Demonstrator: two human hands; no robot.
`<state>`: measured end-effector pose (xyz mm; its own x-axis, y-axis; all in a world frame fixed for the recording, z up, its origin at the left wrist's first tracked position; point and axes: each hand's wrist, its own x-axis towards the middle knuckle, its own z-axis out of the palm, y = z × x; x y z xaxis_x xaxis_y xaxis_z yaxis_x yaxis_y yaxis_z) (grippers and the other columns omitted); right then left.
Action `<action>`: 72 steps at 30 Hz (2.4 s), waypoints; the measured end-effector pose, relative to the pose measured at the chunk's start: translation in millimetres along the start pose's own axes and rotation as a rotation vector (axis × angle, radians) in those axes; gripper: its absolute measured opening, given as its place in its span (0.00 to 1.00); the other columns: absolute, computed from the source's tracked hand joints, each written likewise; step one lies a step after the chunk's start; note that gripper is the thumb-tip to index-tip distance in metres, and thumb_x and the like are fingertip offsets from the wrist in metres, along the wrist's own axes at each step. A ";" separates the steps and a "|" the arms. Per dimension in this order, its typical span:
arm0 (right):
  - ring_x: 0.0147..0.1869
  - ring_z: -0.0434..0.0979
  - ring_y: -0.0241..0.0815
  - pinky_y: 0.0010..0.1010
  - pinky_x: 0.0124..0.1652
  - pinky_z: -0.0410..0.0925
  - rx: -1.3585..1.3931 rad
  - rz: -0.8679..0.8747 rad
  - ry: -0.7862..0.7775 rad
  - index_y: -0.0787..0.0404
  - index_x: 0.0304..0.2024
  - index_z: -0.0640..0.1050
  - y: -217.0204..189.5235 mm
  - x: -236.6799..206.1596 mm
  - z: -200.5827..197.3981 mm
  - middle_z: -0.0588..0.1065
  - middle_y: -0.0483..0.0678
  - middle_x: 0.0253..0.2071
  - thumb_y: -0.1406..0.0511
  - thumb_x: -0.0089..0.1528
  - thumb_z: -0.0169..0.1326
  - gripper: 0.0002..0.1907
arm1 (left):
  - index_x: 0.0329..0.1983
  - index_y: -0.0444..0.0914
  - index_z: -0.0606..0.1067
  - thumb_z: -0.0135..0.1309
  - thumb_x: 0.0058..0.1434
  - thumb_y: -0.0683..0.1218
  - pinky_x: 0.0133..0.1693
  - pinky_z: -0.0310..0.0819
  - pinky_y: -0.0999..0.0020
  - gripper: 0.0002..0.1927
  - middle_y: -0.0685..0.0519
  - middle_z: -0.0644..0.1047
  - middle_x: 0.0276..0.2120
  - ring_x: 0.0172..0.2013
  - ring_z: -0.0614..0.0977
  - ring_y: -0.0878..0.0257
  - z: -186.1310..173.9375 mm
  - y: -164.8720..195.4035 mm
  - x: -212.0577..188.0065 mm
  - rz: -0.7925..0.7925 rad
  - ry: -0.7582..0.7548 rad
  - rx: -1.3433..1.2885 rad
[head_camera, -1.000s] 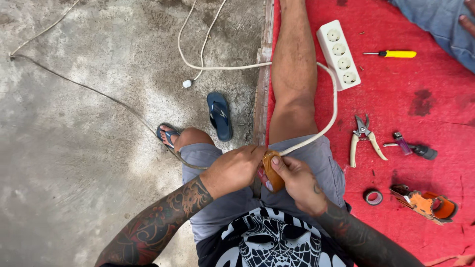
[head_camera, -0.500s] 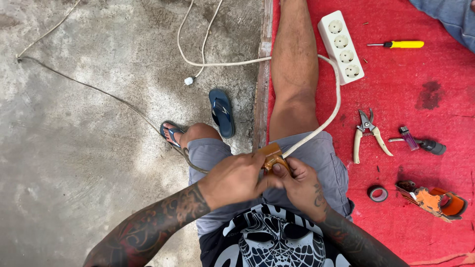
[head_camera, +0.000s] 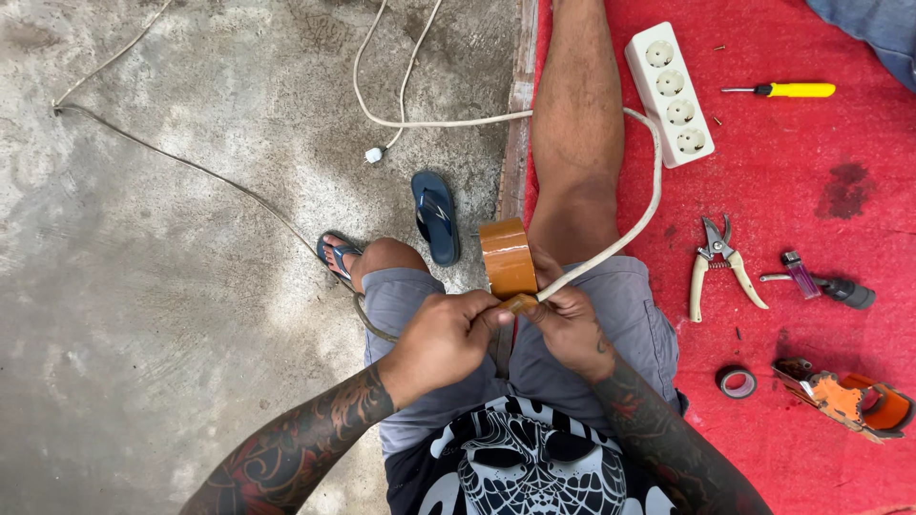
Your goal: The person sits on the ground repairing a power cord and plug. They strip and twist the wire ends by hand, fit the plug parts together, then wrap the cord joint with brown tape, tearing the tape by hand and smoothing it along the cable.
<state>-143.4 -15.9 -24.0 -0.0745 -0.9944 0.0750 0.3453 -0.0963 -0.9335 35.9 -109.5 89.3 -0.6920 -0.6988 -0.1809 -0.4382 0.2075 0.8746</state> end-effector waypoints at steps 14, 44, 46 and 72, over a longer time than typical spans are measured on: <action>0.72 0.63 0.38 0.31 0.65 0.63 -0.087 0.043 0.051 0.63 0.55 0.78 17.9 13.3 -7.6 0.62 0.46 0.67 0.74 0.67 0.54 0.14 | 0.71 0.42 0.55 0.66 0.50 0.51 0.33 0.83 0.61 0.48 0.46 0.81 0.48 0.40 0.87 0.59 -0.1 -37.7 34.4 -0.685 -0.307 -0.850; 0.38 0.81 0.39 0.35 0.41 0.74 0.080 0.939 -0.025 0.71 0.50 0.78 -89.3 132.8 -52.5 0.81 0.51 0.38 0.57 0.67 0.56 0.21 | 0.60 0.34 0.64 0.63 0.62 0.44 0.43 0.80 0.64 0.28 0.47 0.84 0.40 0.42 0.87 0.58 12.9 -53.6 49.2 -0.134 -0.209 -0.240; 0.37 0.81 0.38 0.33 0.40 0.75 0.088 0.902 0.050 0.68 0.50 0.79 -99.8 121.5 -53.1 0.82 0.50 0.38 0.58 0.63 0.57 0.21 | 0.50 0.33 0.76 0.59 0.66 0.47 0.43 0.79 0.59 0.15 0.44 0.84 0.37 0.41 0.87 0.52 10.7 -51.6 42.1 -0.096 -0.196 0.016; 0.22 0.77 0.41 0.31 0.25 0.70 0.190 0.959 0.213 0.73 0.39 0.79 -47.3 -17.9 4.2 0.78 0.53 0.24 0.58 0.67 0.52 0.21 | 0.46 0.30 0.73 0.53 0.56 0.40 0.35 0.78 0.61 0.15 0.45 0.78 0.32 0.34 0.83 0.52 3.7 -39.5 5.9 0.503 -0.145 0.481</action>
<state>-154.5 6.2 20.3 0.1541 -0.6282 -0.7627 0.4898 0.7189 -0.4932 47.0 -119.2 52.1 -0.9318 -0.3474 0.1053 -0.2267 0.7835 0.5786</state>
